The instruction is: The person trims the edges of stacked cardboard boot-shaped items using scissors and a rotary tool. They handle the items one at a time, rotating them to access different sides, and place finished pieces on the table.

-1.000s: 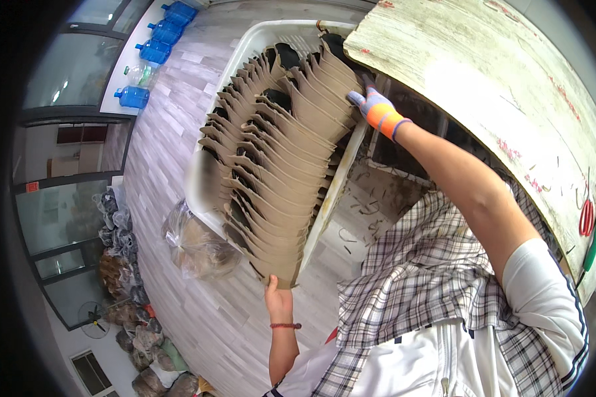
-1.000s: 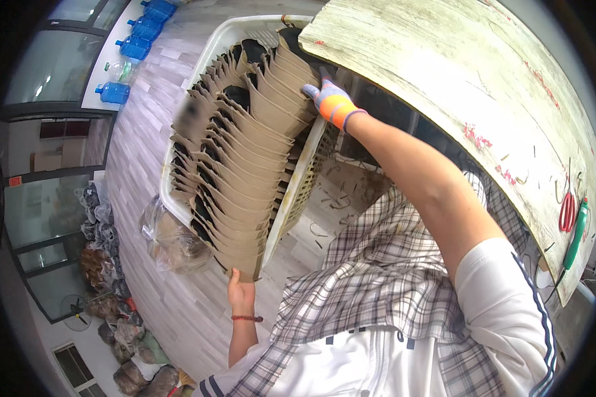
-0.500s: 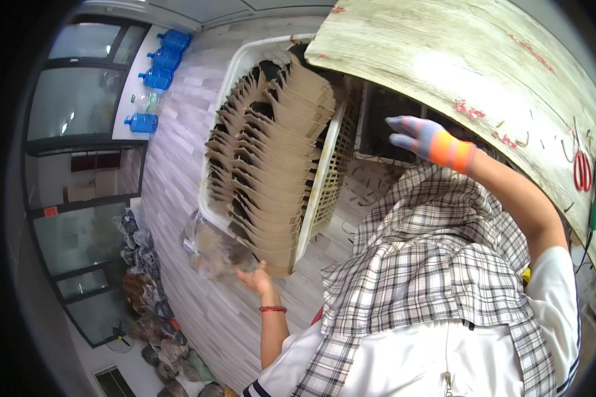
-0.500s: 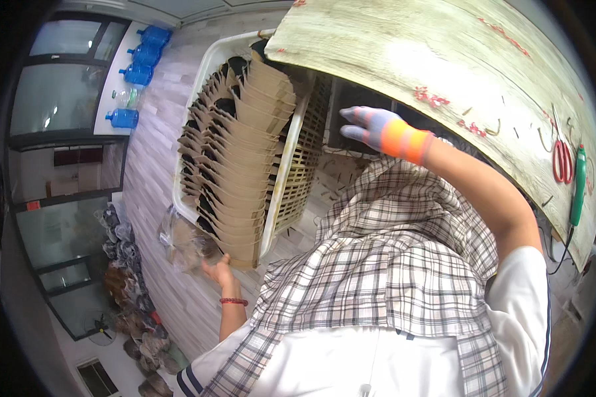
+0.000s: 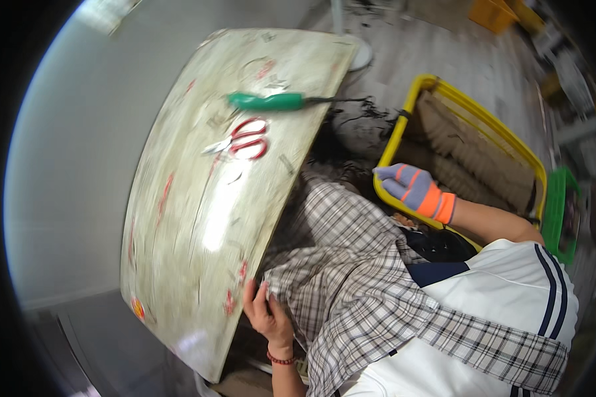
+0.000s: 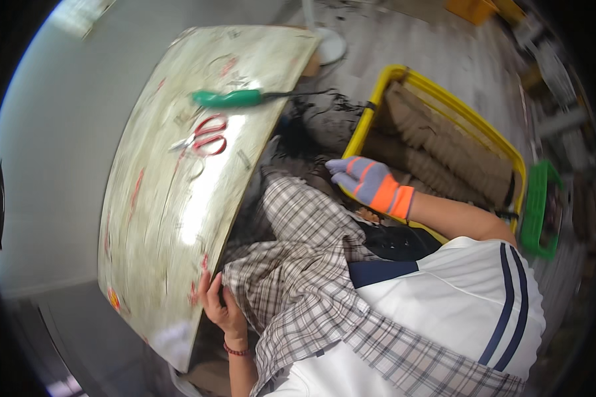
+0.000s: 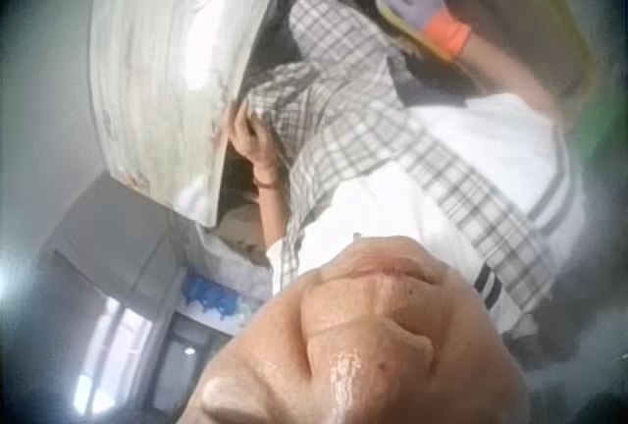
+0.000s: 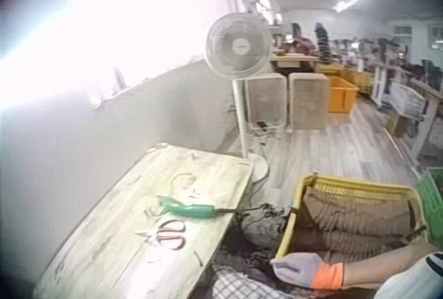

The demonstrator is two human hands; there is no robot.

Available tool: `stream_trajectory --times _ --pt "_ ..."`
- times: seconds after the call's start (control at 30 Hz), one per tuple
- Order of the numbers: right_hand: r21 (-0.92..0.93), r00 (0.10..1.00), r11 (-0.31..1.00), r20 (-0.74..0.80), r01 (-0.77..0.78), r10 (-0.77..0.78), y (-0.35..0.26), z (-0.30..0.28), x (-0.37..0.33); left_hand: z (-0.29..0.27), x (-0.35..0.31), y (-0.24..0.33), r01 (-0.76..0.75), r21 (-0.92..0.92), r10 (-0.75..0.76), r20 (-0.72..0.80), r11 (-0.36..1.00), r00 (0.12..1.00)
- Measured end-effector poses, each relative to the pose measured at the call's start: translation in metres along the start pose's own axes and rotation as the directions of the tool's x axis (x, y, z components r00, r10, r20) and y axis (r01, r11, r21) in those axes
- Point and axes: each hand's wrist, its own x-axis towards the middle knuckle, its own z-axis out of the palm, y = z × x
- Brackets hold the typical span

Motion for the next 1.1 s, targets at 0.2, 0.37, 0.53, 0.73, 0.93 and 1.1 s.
stream_trajectory --times 0.2,0.37,0.53,0.73,0.93,1.1 --pt "-0.129 0.814 0.852 -0.396 -0.507 0.425 0.153 -0.077 -0.091 0.109 0.112 0.045 -0.073 -0.433 0.265 0.403 0.898 0.876" --pt "0.084 0.352 0.531 -0.660 -0.843 0.663 0.274 -0.120 -0.204 0.162 0.147 0.063 0.120 -0.499 0.296 0.673 0.858 0.678" --pt "0.135 -0.003 0.520 -0.969 -0.843 0.245 0.317 -0.258 -0.242 0.222 0.178 0.089 0.483 -0.563 0.203 0.766 0.671 0.610" --pt "0.609 -0.114 0.692 -0.777 -0.389 0.620 0.318 -0.352 -0.292 0.254 0.226 0.132 0.659 -0.568 0.322 0.822 0.493 0.469" --pt "0.675 0.217 0.143 -0.419 0.724 0.882 0.302 -0.450 -0.322 0.337 0.246 0.220 0.769 -0.551 0.457 0.803 0.324 0.383" --pt "0.532 0.133 0.065 -0.324 0.844 0.937 0.271 -0.408 -0.303 0.348 0.246 0.229 0.783 -0.492 0.379 0.855 0.380 0.353"
